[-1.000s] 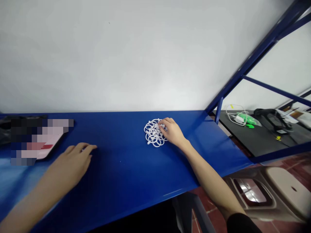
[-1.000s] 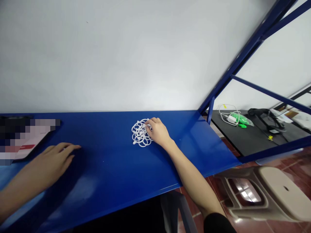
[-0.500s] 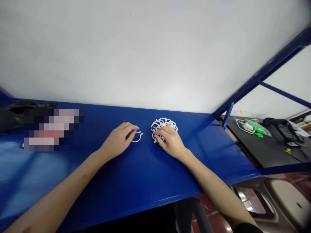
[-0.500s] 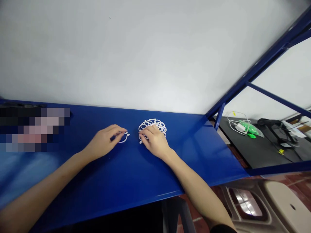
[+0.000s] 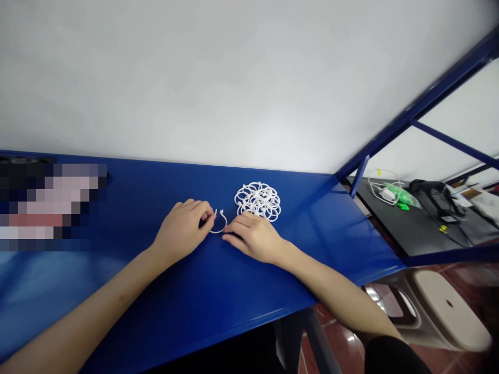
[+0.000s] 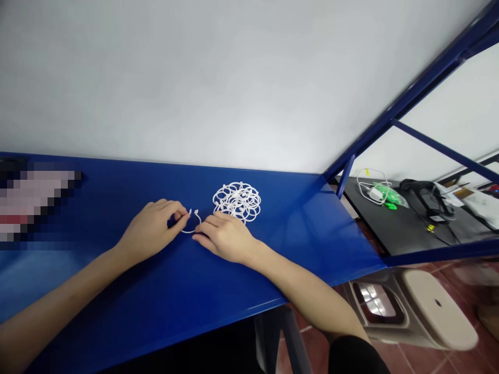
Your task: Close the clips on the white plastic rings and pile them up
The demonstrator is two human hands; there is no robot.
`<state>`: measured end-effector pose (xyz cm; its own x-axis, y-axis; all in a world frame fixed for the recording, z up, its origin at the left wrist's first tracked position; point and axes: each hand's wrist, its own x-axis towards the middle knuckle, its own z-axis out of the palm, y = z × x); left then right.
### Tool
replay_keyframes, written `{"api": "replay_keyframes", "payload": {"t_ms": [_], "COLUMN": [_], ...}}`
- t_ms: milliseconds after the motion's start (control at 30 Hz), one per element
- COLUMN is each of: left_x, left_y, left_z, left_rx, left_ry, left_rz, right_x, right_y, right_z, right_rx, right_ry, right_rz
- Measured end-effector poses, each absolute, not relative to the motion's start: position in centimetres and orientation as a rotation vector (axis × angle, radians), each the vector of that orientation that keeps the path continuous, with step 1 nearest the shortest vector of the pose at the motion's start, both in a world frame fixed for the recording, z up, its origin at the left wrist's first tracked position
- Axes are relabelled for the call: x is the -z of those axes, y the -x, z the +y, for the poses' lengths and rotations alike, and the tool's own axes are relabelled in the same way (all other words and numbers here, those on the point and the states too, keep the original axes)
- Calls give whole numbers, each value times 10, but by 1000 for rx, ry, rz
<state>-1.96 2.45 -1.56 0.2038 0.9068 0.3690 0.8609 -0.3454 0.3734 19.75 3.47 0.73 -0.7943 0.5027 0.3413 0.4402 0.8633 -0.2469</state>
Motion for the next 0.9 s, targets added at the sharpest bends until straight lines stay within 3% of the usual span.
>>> {"api": "replay_keyframes", "payload": {"t_ms": [233, 367, 567, 900], "left_x": [2, -1, 2, 11], "left_y": [10, 4, 5, 9], "left_z": [9, 5, 4, -1], "left_rx": [-1153, -1135, -971, -1000], "left_ry": [-2164, -1898, -1818, -2101], "left_rz": [1707, 1568, 1345, 1314], "right_x": [-1, 3, -1, -2], "right_y": [-195, -193, -196, -201], "right_z": [31, 32, 32, 29], "right_rx": [-554, -740, -554, -299], "right_ry": [870, 893, 797, 561], "right_rz": [-2267, -2005, -2107, -2454]}}
